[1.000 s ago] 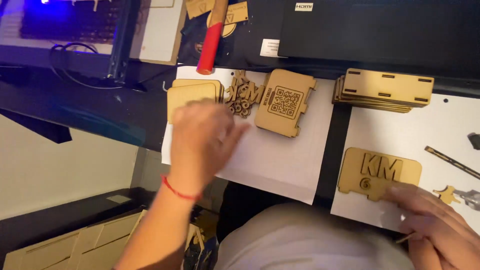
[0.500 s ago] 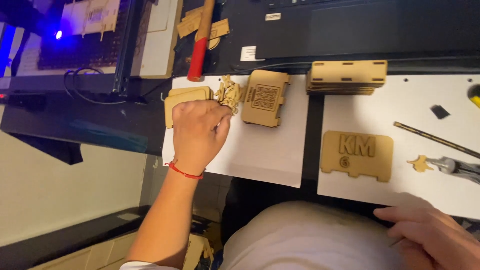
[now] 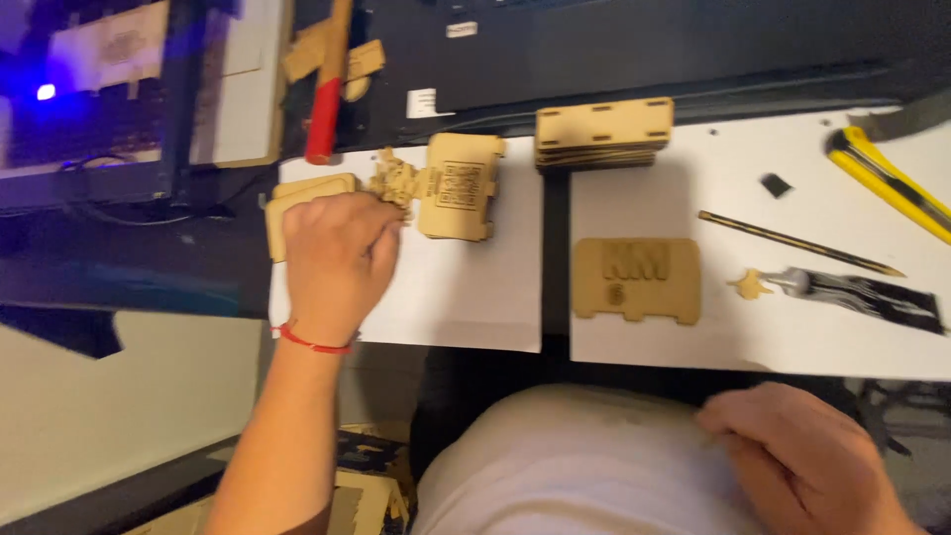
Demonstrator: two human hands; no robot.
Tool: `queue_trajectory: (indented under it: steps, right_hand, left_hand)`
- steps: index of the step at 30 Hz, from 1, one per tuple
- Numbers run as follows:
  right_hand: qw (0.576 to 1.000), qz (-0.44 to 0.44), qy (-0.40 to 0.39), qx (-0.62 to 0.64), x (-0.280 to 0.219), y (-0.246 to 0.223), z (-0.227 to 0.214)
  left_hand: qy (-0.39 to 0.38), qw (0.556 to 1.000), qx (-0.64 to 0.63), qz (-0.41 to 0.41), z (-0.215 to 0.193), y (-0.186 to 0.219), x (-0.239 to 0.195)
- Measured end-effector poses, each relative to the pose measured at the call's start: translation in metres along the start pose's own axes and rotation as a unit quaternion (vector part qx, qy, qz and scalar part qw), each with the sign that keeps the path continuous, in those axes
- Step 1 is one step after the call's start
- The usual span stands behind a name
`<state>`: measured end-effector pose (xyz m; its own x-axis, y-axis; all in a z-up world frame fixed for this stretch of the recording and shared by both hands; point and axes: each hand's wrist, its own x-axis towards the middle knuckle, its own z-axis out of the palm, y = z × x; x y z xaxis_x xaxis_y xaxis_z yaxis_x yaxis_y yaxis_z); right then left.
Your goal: Assembling laser-cut wooden components by applying glue to small pieces and attaching them to a base.
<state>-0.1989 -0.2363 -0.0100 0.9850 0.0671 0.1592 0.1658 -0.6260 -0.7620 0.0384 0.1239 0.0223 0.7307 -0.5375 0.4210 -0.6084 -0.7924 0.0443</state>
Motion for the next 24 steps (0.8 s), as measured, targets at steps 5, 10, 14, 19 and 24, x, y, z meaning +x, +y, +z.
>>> queue_trajectory:
  steps: [5,10,14,19,24]
  right_hand:
    - [0.999,-0.004,-0.026,0.027,0.007,-0.016,-0.011]
    - [0.995,0.038,-0.001,0.087,-0.001,-0.021,-0.005]
    - [0.967,0.165,0.028,0.191,-0.001,-0.023,0.009]
    - [0.917,0.245,-0.004,0.315,0.002,-0.037,0.024]
    - [0.898,0.288,0.026,0.33,-0.001,-0.039,0.032]
  left_hand:
    - [-0.012,0.999,-0.038,-0.031,-0.001,0.0,-0.009]
    - [0.07,0.986,-0.105,-0.11,-0.007,0.029,-0.032]
    - [0.053,0.973,-0.213,-0.067,-0.021,0.088,-0.033]
    - [-0.073,0.888,-0.453,-0.009,-0.027,0.169,-0.037]
    - [-0.068,0.854,-0.514,0.056,-0.016,0.188,-0.035]
